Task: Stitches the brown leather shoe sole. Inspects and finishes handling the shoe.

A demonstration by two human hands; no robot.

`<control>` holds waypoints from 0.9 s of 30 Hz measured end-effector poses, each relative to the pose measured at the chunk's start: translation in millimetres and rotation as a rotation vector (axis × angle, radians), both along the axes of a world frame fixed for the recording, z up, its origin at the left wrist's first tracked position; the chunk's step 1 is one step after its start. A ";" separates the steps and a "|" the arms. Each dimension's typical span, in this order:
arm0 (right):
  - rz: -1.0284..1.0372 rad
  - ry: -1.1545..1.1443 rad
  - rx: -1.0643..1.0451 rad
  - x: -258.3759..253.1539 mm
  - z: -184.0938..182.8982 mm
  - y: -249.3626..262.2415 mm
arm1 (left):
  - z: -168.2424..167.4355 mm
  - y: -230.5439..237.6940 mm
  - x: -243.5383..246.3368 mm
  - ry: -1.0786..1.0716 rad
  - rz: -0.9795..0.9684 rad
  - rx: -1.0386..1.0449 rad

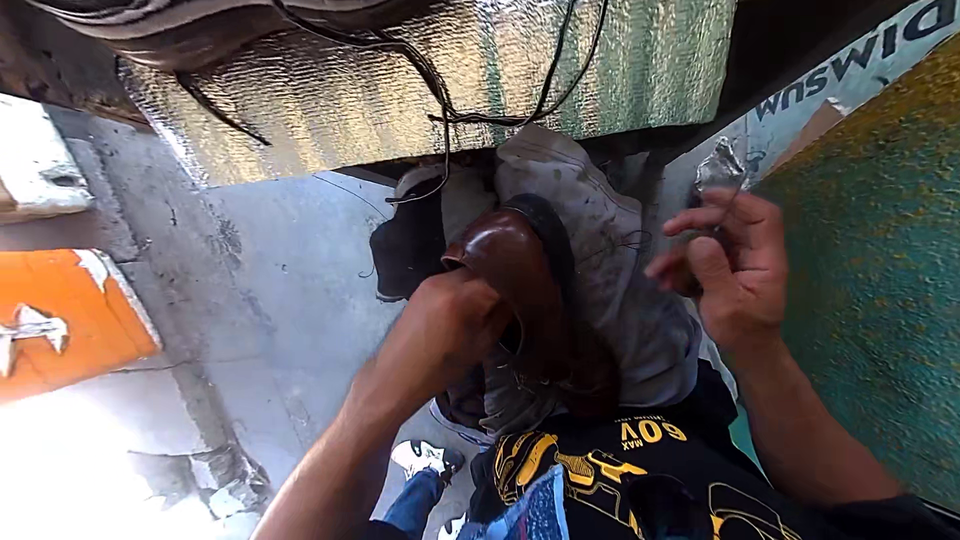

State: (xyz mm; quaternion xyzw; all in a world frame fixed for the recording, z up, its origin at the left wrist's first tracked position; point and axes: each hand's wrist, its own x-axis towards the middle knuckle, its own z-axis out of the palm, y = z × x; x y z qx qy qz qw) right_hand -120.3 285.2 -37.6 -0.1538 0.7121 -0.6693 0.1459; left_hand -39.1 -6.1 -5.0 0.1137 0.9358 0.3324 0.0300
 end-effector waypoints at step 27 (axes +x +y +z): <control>0.500 0.194 0.458 -8.4 16.9 -16.3 | 3.2 15.8 -5.7 -0.016 0.035 -0.286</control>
